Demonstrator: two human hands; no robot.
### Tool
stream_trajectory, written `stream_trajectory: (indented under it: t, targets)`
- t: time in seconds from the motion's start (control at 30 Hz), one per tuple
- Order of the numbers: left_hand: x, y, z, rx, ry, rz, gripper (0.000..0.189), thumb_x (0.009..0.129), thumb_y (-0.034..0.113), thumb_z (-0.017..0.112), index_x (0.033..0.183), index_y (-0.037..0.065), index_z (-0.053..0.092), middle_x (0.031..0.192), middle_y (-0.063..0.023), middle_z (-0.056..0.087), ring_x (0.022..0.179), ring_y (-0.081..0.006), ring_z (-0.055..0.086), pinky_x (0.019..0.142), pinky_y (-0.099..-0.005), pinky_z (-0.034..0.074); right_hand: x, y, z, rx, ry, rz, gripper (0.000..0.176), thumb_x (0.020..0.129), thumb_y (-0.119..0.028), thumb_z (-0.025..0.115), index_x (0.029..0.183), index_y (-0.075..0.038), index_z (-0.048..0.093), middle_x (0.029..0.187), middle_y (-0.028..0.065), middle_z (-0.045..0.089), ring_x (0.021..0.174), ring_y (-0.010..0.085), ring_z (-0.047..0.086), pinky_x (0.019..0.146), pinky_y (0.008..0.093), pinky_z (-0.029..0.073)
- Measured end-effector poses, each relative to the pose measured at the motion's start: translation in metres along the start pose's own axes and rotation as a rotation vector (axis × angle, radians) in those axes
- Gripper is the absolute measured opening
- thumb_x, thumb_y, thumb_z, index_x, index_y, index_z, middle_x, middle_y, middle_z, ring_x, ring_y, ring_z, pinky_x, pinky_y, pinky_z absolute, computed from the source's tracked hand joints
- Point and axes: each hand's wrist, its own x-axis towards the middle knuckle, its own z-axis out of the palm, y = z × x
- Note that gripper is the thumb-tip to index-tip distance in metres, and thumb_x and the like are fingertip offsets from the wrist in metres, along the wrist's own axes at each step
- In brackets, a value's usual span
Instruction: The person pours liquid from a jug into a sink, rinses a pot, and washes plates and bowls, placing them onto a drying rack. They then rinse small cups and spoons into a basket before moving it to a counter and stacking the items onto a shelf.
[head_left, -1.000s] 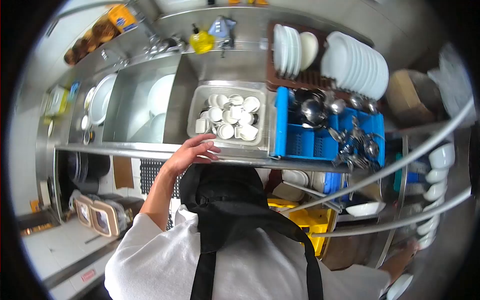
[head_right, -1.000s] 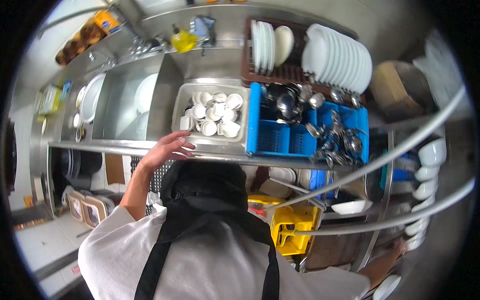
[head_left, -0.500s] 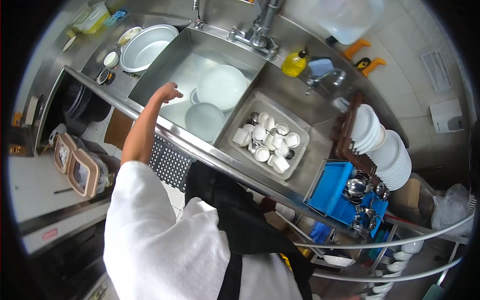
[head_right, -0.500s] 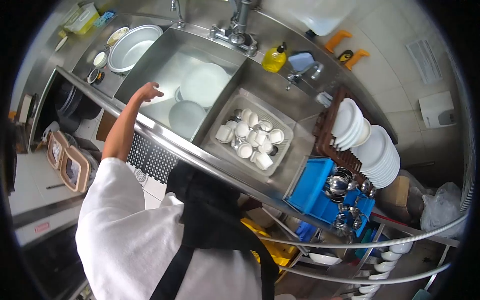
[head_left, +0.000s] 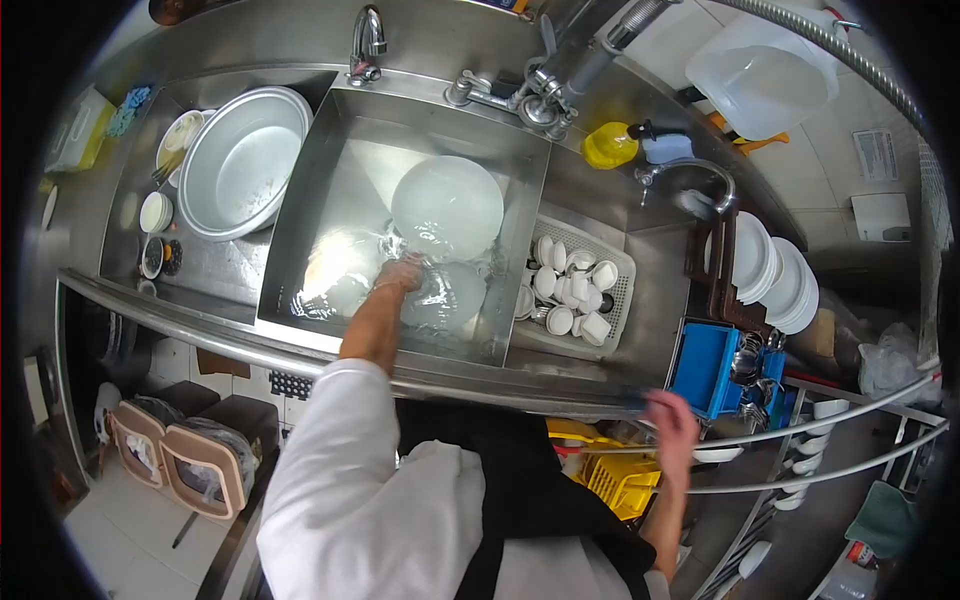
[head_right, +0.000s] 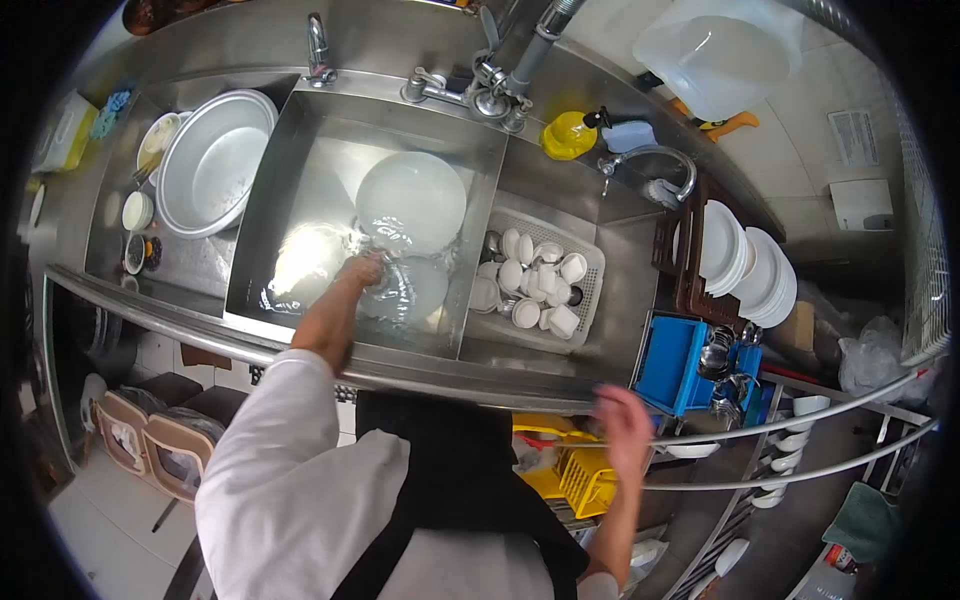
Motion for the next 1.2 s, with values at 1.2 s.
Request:
stream_trajectory:
  t: [1.2]
  targets:
    - [0.108,-0.048,0.044,-0.609,0.494,-0.136,0.055,0.094,0.051,0.051,0.12,0.005,0.065,0.118,-0.0189,0.067,0.113,-0.0349,0.063,0.096,-0.0418,0.05,0.108,-0.042,0.062,0.525,0.602,0.338,0.048,0.09,-0.003,0.065,0.134,0.006,0.049,0.123,0.0143,0.063,0.102,0.0237,0.067,0.08,0.0314,0.058]
